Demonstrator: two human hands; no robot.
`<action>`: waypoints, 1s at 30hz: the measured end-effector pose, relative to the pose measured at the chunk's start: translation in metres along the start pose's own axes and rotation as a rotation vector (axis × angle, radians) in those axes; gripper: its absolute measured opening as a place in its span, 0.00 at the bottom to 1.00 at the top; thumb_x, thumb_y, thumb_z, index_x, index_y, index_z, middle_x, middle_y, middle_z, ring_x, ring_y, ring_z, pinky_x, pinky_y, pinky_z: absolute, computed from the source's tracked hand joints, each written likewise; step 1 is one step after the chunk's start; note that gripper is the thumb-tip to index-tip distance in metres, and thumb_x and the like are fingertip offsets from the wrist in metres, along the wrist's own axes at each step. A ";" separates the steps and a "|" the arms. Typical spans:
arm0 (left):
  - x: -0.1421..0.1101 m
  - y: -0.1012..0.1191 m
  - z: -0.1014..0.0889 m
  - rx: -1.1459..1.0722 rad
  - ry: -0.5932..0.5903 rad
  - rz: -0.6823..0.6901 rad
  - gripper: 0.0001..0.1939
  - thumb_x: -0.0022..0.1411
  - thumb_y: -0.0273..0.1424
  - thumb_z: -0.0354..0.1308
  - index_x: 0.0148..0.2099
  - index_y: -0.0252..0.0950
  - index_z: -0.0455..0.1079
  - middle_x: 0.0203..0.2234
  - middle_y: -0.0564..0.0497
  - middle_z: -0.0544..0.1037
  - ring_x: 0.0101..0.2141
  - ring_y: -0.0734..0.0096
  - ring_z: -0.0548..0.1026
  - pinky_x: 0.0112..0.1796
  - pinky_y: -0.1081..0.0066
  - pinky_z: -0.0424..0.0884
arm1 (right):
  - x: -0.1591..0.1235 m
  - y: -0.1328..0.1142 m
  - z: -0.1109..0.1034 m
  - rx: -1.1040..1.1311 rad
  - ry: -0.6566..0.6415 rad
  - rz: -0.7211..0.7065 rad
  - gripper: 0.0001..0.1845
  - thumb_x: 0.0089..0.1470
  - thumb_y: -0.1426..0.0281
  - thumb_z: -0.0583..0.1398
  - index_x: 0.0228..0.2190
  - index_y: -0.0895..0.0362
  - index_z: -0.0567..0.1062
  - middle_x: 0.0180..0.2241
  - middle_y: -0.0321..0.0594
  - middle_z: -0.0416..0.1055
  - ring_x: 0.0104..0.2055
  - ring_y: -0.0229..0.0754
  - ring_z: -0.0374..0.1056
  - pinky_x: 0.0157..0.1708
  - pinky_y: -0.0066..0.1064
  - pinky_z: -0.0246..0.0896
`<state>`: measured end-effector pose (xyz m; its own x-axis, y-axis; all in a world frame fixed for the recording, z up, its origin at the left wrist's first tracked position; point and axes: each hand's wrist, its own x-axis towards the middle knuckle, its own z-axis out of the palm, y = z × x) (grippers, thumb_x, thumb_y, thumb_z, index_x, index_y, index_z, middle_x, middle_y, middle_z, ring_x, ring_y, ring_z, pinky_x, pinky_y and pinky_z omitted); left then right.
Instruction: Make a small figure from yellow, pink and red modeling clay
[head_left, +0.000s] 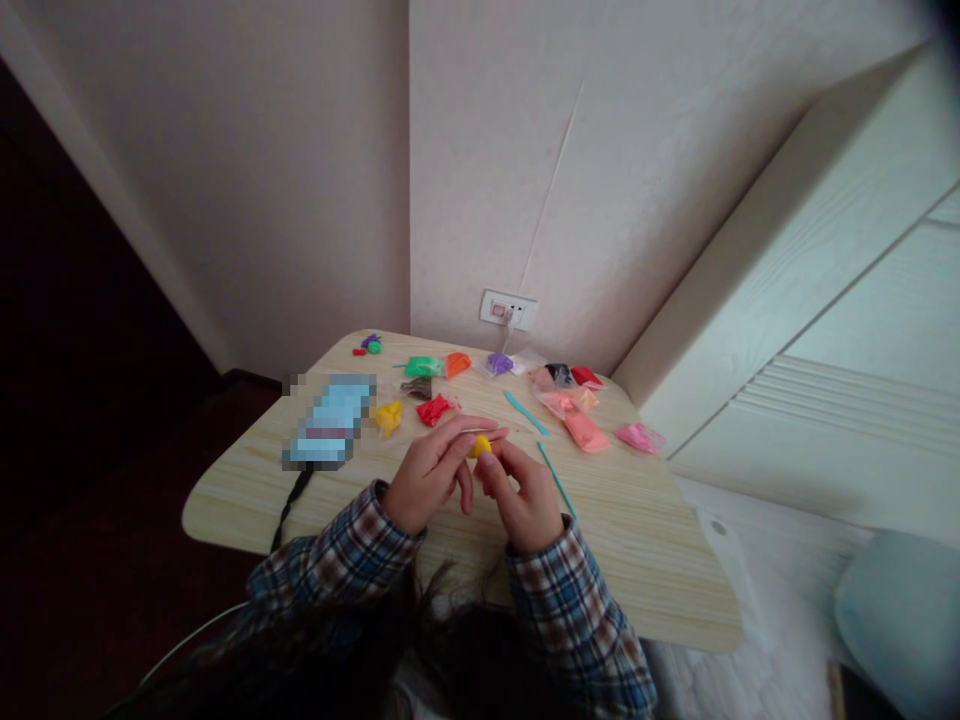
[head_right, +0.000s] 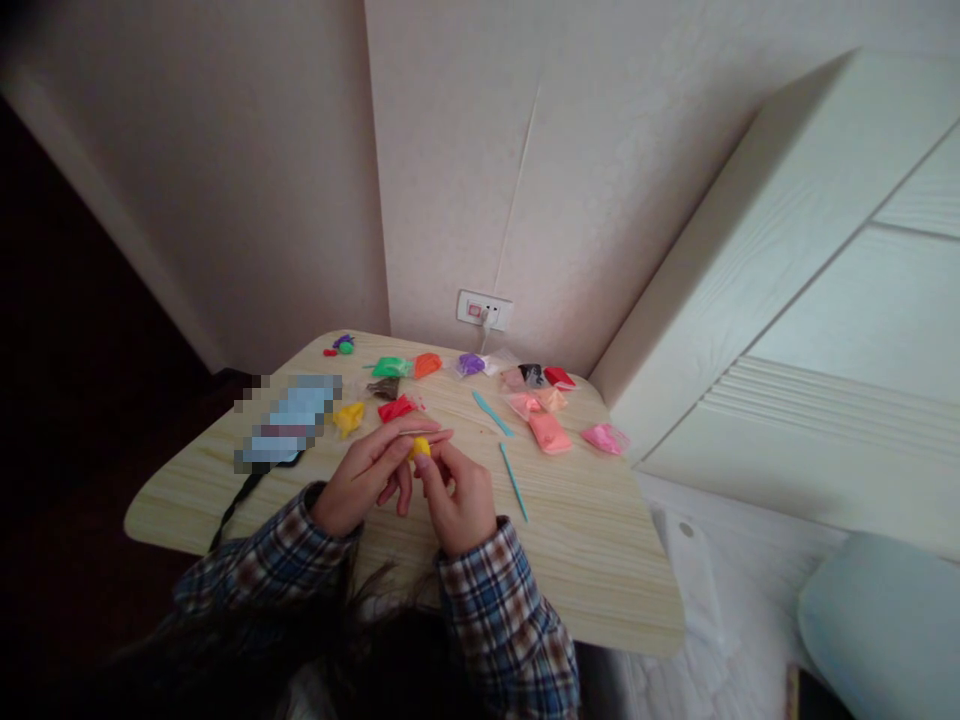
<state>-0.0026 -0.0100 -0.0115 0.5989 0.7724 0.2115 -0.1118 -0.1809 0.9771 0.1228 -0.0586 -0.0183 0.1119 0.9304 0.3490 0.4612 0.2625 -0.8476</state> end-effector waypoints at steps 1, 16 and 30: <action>-0.001 0.000 -0.001 -0.013 -0.027 0.004 0.21 0.64 0.40 0.46 0.52 0.32 0.65 0.23 0.51 0.74 0.13 0.80 0.69 0.11 0.82 0.54 | 0.000 -0.001 -0.001 0.015 0.000 -0.001 0.21 0.57 0.57 0.49 0.21 0.57 0.67 0.16 0.32 0.61 0.19 0.33 0.57 0.22 0.26 0.52; 0.000 -0.002 -0.009 -0.199 0.114 -0.010 0.15 0.44 0.36 0.67 0.32 0.31 0.74 0.16 0.55 0.70 0.18 0.79 0.66 0.20 0.77 0.65 | -0.006 0.000 0.000 0.233 -0.070 -0.019 0.24 0.59 0.56 0.45 0.21 0.57 0.65 0.15 0.32 0.60 0.18 0.32 0.56 0.22 0.27 0.53; -0.005 -0.003 -0.010 0.180 0.162 0.193 0.13 0.59 0.36 0.54 0.32 0.31 0.74 0.21 0.51 0.71 0.19 0.79 0.68 0.22 0.78 0.67 | -0.006 0.000 0.002 -0.281 0.003 -0.121 0.18 0.57 0.60 0.50 0.19 0.56 0.62 0.15 0.30 0.56 0.18 0.32 0.55 0.20 0.25 0.47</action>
<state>-0.0128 -0.0075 -0.0156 0.4445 0.7978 0.4073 -0.0601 -0.4271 0.9022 0.1203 -0.0635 -0.0206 0.0435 0.8958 0.4423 0.6968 0.2901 -0.6560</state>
